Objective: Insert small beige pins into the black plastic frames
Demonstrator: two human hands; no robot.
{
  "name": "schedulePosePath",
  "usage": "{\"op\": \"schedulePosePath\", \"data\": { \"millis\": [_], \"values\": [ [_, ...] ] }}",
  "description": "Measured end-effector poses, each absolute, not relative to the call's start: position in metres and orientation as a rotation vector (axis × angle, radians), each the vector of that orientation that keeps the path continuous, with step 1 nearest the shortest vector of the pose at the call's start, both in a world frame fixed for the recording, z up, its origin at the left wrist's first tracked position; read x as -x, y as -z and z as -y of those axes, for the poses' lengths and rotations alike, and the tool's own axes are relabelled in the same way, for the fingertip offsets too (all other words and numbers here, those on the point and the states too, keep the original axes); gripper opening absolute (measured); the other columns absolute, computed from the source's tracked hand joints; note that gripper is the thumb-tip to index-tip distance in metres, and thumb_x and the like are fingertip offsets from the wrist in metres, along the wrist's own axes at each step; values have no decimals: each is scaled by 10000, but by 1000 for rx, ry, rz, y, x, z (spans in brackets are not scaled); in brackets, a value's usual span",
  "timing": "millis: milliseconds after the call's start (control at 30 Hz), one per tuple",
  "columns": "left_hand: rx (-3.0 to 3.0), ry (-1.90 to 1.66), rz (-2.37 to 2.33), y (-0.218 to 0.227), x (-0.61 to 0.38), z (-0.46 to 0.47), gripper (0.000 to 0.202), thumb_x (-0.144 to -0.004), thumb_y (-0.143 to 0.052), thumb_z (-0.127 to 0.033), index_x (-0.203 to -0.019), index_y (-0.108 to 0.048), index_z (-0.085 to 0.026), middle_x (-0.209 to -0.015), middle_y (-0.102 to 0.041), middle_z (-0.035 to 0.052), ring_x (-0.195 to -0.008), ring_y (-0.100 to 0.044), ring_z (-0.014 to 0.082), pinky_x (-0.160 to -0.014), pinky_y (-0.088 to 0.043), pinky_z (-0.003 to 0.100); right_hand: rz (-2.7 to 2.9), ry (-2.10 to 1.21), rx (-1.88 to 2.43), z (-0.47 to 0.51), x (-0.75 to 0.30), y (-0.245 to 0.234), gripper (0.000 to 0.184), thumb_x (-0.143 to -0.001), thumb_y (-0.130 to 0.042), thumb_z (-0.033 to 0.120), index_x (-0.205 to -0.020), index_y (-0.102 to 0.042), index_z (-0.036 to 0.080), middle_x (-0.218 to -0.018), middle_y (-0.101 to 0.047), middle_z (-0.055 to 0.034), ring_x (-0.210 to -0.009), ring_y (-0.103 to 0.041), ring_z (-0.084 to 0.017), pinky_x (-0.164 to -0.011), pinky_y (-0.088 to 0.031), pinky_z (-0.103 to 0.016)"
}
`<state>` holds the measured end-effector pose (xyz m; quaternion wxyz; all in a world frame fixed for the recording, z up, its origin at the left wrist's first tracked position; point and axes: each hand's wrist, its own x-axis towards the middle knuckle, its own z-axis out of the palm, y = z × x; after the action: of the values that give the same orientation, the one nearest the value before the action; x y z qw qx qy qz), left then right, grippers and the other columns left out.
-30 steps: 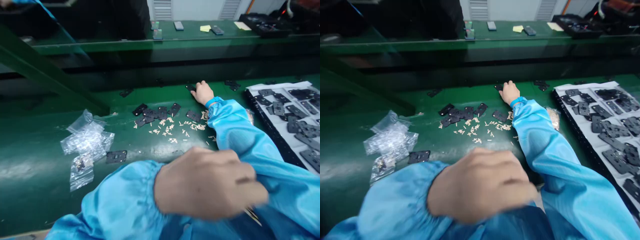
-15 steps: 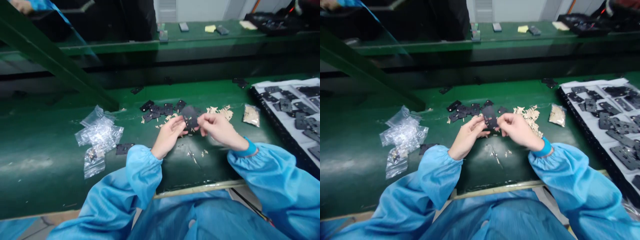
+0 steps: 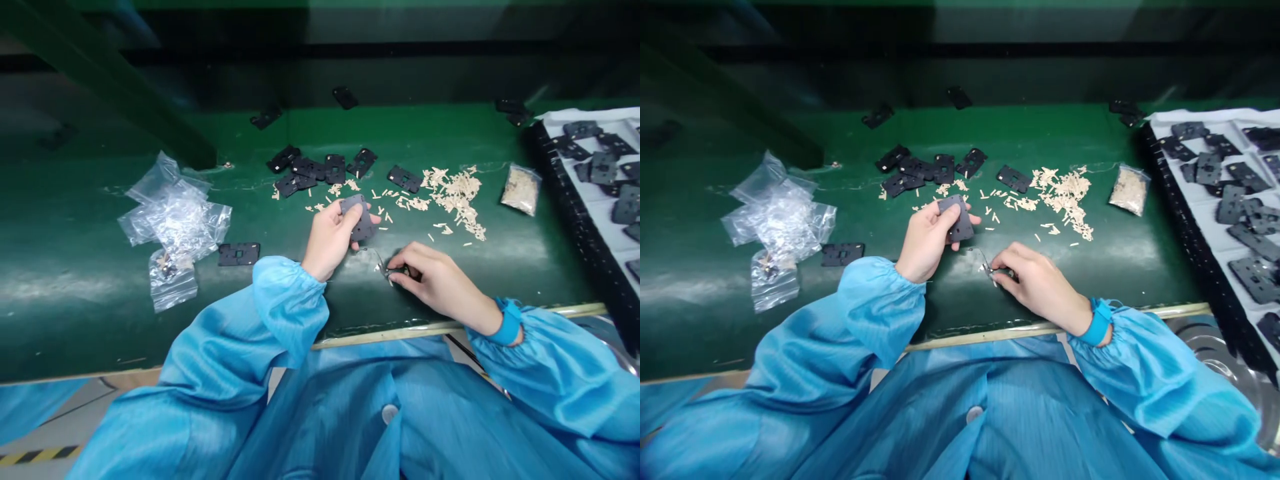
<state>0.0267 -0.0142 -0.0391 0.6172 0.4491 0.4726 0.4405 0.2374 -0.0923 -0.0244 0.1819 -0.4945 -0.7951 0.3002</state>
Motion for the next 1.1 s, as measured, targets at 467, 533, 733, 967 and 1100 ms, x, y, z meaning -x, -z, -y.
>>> {"op": "schedulePosePath", "data": {
  "millis": [467, 533, 733, 967, 1100],
  "values": [
    [-1039, -1085, -1080, 40, -23, 12, 350, -944, -627, -453, -1161, -665, -180, -789, -749, 47, -679, -672, 149, -546, -511, 230, 2264, -843, 1428, 68, -236, 23, 75, -990, -607, 257, -926, -631, 226, -921, -628, -57, -804, -602, -199, -707, -468, -335],
    [-1018, -1087, -1062, 39, -23, 12, 347, -950, -622, -447, -1181, -652, -190, -736, -716, 20, -651, -667, 141, -605, -553, 251, 2208, -840, 1441, 63, -244, 22, 78, -976, -631, 281, -920, -653, 231, -908, -625, -52, -746, -589, -186, -663, -459, -329],
    [-923, -1084, -1047, 37, -25, 12, 272, -970, -578, -429, -1117, -585, -200, -688, -649, -21, -576, -661, 129, -553, -560, 248, 2336, -911, 1300, 57, -249, 20, 131, -991, -614, 292, -1102, -671, 251, -1060, -624, -66, -810, -611, -184, -756, -496, -338],
    [-969, -1077, -1073, 39, -25, 10, 203, -984, -535, -373, -1078, -577, -199, -817, -732, 25, -491, -596, 88, -380, -384, 194, 2440, -911, 1239, 54, -241, 23, 123, -1011, -557, 264, -982, -670, 224, -990, -586, -70, -877, -584, -204, -780, -485, -338],
    [-1020, -1055, -1062, 38, -26, 12, 234, -974, -548, -388, -1096, -582, -191, -793, -729, 23, -464, -571, 88, -369, -344, 203, 2165, -1124, 1331, 49, -242, 18, 130, -956, -655, 325, -881, -666, 220, -900, -608, -43, -759, -558, -172, -687, -460, -315]
  ]
}}
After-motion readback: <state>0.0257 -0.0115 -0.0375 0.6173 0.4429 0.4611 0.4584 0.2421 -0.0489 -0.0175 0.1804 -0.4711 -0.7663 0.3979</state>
